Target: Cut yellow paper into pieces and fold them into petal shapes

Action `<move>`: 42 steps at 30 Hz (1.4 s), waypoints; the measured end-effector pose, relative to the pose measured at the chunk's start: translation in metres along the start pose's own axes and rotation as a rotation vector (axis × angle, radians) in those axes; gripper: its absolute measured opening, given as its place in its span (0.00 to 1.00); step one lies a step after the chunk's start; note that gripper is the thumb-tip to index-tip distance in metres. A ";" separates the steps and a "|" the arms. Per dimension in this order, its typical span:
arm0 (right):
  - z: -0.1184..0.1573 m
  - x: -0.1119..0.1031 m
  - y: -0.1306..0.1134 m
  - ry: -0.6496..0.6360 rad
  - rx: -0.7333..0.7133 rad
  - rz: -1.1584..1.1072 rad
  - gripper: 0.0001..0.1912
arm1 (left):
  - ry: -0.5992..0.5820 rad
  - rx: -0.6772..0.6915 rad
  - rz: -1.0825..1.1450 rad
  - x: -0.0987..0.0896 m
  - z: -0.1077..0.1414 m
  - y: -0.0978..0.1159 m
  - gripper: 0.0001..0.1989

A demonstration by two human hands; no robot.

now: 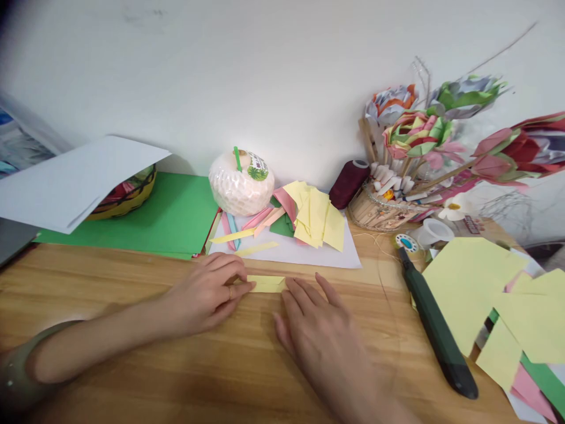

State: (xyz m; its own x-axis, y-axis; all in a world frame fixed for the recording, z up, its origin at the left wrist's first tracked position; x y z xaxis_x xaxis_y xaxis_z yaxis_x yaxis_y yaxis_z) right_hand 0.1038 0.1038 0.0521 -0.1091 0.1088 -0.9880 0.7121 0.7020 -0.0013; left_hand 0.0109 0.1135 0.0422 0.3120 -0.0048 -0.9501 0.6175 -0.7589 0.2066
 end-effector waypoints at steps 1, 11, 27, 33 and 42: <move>-0.002 0.000 0.003 0.007 0.002 -0.016 0.17 | -0.010 -0.024 0.054 0.000 0.000 -0.004 0.11; -0.008 0.015 -0.001 -0.037 -0.162 -0.172 0.13 | -0.062 -0.044 0.338 0.011 0.001 -0.018 0.12; -0.004 0.026 -0.018 -0.157 -0.188 0.025 0.21 | 0.018 0.040 0.122 -0.003 -0.003 -0.010 0.09; -0.007 0.019 -0.039 -0.101 -0.316 -0.005 0.18 | -0.163 -0.047 0.210 0.009 -0.005 -0.022 0.11; -0.010 0.031 -0.046 -0.160 -0.346 -0.035 0.17 | -0.198 -0.088 0.319 0.015 -0.004 -0.030 0.17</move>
State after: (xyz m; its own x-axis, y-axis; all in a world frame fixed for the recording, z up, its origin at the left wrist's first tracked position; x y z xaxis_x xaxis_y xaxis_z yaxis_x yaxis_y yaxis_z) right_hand 0.0608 0.0824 0.0233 -0.0001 -0.0119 -0.9999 0.4304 0.9026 -0.0108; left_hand -0.0006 0.1387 0.0228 0.3584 -0.3634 -0.8599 0.5741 -0.6405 0.5100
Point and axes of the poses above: each hand's wrist, its own z-axis away from the middle knuckle, its own x-axis out of the palm, y = z × x, the point moved 10 cm from there along -z, towards the middle knuckle, and after that the axes turned 8 degrees about -y, right-handed, at the moved point
